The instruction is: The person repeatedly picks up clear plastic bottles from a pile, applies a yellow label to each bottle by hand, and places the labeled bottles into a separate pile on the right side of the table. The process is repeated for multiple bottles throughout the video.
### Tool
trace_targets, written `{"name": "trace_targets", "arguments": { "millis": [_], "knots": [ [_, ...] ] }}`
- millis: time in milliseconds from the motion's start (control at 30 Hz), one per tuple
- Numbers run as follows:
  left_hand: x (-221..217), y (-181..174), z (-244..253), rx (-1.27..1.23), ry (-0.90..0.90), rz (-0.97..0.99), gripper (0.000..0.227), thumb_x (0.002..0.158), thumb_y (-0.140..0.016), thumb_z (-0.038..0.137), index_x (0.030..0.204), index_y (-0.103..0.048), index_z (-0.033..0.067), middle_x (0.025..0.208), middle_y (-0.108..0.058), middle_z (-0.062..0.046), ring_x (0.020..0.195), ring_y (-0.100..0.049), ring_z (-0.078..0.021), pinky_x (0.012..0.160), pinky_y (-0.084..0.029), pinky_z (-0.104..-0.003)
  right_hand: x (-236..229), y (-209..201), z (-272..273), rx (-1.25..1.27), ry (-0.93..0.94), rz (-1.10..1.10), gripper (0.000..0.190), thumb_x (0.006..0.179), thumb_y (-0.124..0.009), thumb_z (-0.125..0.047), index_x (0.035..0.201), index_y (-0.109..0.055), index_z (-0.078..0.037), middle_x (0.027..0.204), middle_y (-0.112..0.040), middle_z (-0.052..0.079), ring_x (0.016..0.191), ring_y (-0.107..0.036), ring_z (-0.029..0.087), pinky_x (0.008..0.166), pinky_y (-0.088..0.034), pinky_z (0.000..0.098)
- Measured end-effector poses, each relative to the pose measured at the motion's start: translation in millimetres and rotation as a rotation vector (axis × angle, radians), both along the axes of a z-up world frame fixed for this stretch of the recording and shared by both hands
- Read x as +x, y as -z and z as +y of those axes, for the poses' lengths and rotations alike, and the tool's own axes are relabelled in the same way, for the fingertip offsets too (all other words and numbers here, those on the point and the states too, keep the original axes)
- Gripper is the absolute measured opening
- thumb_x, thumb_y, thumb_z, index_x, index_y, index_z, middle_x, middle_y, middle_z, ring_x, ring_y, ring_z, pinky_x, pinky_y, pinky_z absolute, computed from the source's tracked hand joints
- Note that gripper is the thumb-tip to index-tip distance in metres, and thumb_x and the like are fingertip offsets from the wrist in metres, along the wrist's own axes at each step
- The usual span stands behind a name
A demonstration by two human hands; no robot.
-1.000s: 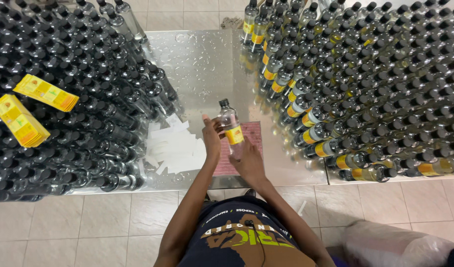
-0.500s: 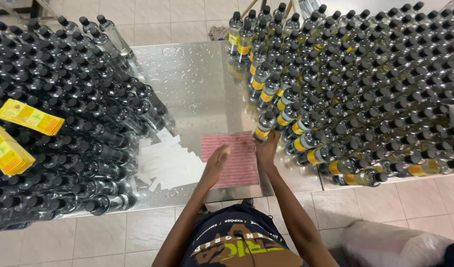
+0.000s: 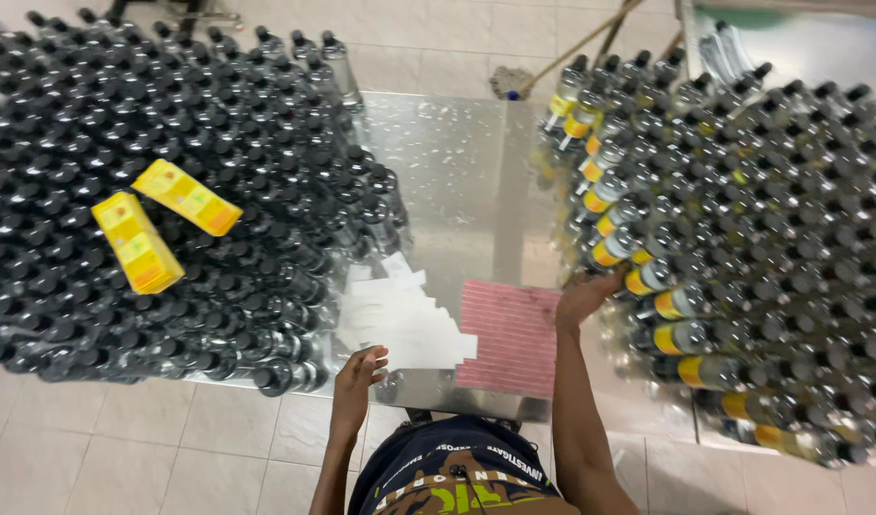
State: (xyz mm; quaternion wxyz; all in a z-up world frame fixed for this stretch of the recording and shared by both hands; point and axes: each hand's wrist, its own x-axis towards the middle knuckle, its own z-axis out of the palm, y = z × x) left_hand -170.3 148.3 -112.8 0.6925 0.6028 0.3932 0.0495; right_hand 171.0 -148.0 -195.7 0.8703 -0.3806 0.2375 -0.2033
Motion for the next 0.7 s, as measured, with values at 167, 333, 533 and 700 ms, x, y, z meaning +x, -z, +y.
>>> {"name": "trace_targets", "arguments": {
  "millis": [167,333,533,700],
  "knots": [
    [-23.2,-89.1,44.7,0.009,-0.150,-0.058,0.044,0.105,-0.059,0.036,0.128,-0.077,0.0028,0.125,-0.084,-0.017,0.110,-0.081,-0.0318,0.096,-0.066,-0.043,-39.9,74.3,80.7,-1.515,0.029,-0.112,0.071,0.107,-0.053,-0.036,0.164,-0.033,0.003,0.160,-0.045,0.028,0.147,-0.046,0.047,0.123,-0.039,0.0580],
    [-15.5,-130.9,145.5,0.426,-0.182,-0.196,0.041,0.112,-0.062,0.043,0.114,-0.084,0.0082,0.110,-0.084,-0.015,0.104,-0.080,-0.0277,0.095,-0.063,-0.047,-54.1,97.1,240.6,-1.266,-0.619,-0.436,0.086,0.099,-0.083,-0.045,0.164,-0.042,-0.007,0.159,-0.046,0.020,0.154,-0.042,0.039,0.118,-0.052,0.0527],
    [62.6,-115.8,254.9,1.176,0.113,-0.048,0.045,0.114,-0.066,0.008,0.156,-0.059,-0.0038,0.162,-0.054,-0.027,0.157,-0.041,-0.0479,0.124,-0.043,-0.059,-58.1,35.0,315.2,-1.172,-0.872,-0.319,0.081,0.096,-0.087,-0.030,0.152,-0.042,0.008,0.139,-0.051,0.027,0.138,-0.057,0.048,0.112,-0.054,0.0557],
    [99.8,-65.3,287.5,1.571,0.314,0.164,0.043,0.112,-0.070,0.014,0.152,-0.063,-0.0021,0.162,-0.057,-0.024,0.155,-0.049,-0.0403,0.129,-0.042,-0.050,-48.1,23.5,308.8,-1.298,-0.924,-0.141,0.066,0.093,-0.087,-0.022,0.144,-0.050,0.000,0.131,-0.058,0.016,0.130,-0.066,0.038,0.105,-0.064,0.0475]
  ]
}}
